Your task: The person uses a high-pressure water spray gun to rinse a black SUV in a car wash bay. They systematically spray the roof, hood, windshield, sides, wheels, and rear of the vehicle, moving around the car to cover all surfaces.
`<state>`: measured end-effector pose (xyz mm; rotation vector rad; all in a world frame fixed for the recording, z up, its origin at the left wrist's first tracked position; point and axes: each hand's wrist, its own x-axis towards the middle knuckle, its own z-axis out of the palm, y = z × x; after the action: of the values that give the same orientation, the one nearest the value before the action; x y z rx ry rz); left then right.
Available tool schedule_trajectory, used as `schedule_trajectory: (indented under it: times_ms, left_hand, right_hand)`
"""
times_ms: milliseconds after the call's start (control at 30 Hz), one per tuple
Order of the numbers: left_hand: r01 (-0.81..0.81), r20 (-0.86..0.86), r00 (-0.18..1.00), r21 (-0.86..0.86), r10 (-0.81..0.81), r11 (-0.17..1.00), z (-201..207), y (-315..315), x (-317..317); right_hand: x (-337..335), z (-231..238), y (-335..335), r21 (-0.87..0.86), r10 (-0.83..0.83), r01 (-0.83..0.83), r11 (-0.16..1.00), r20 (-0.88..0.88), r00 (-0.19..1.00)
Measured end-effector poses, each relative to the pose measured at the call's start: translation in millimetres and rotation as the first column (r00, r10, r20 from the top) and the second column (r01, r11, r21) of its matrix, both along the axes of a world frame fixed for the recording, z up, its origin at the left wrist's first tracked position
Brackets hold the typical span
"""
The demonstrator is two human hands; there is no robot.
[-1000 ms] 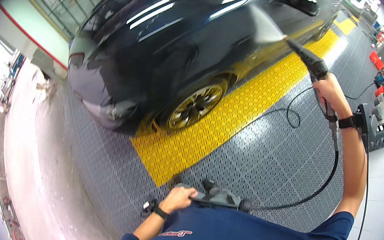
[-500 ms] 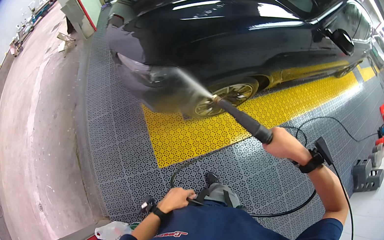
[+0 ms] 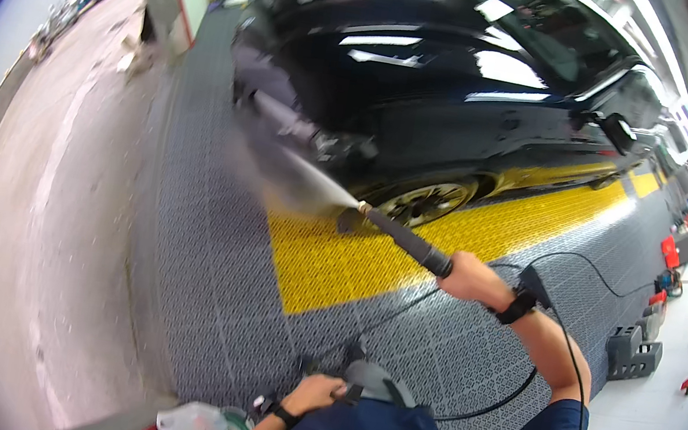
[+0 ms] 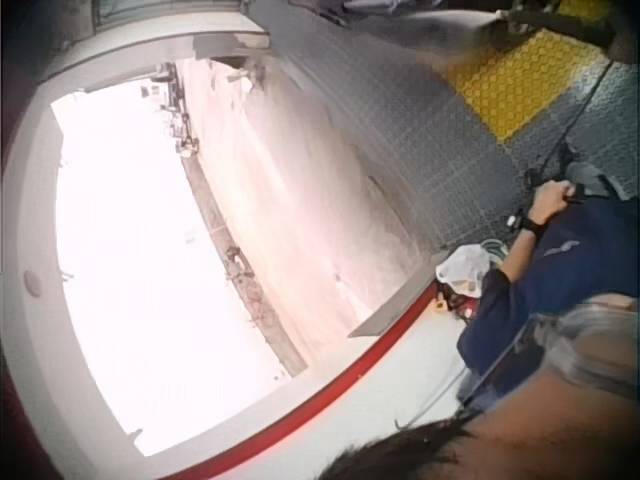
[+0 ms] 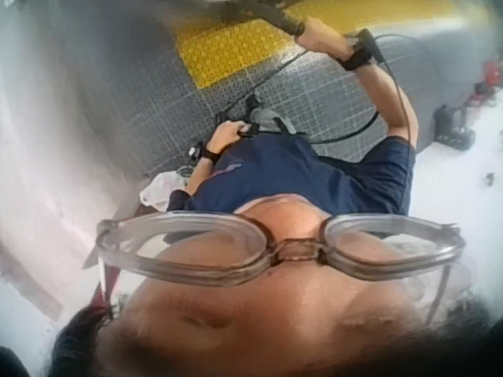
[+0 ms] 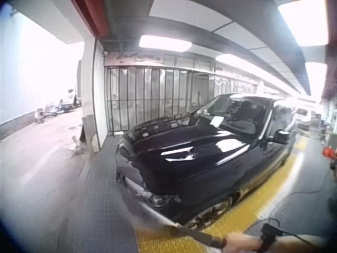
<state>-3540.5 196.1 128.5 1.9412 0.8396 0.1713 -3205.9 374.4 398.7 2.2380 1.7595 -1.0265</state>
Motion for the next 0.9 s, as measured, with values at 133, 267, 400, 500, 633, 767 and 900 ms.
schedule_trajectory:
  times_ms: [133,267,400,500,633,767,900]
  left_hand:
    - [0.102,-0.033,0.994,-0.065,-0.104,0.993,7,23,17]
    - [0.260,-0.227,0.932,-0.122,-0.282,0.958,15,54,66]
    - [0.314,-0.162,0.939,0.041,-0.304,0.949,19,84,133]
    - [0.400,-0.209,0.899,0.031,-0.385,0.916,18,107,211]
    - [0.445,-0.221,0.878,0.050,-0.425,0.894,33,118,326]
    - [0.524,-0.127,0.851,0.113,-0.510,0.844,49,118,428]
    - [0.580,-0.143,0.813,0.112,-0.564,0.807,60,127,507]
  right_hand:
    - [42,11,-21,0.001,-0.070,0.070,0.998,-0.054,0.996]
    - [102,19,-58,0.027,-0.128,0.129,0.991,-0.042,0.991]
    - [186,39,-86,0.047,-0.310,0.315,0.948,-0.094,0.946]
    - [273,60,-108,0.006,-0.500,0.506,0.862,-0.148,0.853]
    - [385,93,-129,0.178,-0.596,0.608,0.774,-0.120,0.794]
    - [485,143,-152,0.289,-0.644,0.663,0.690,-0.174,0.745]
    - [567,190,-166,0.411,-0.658,0.701,0.583,-0.268,0.704]
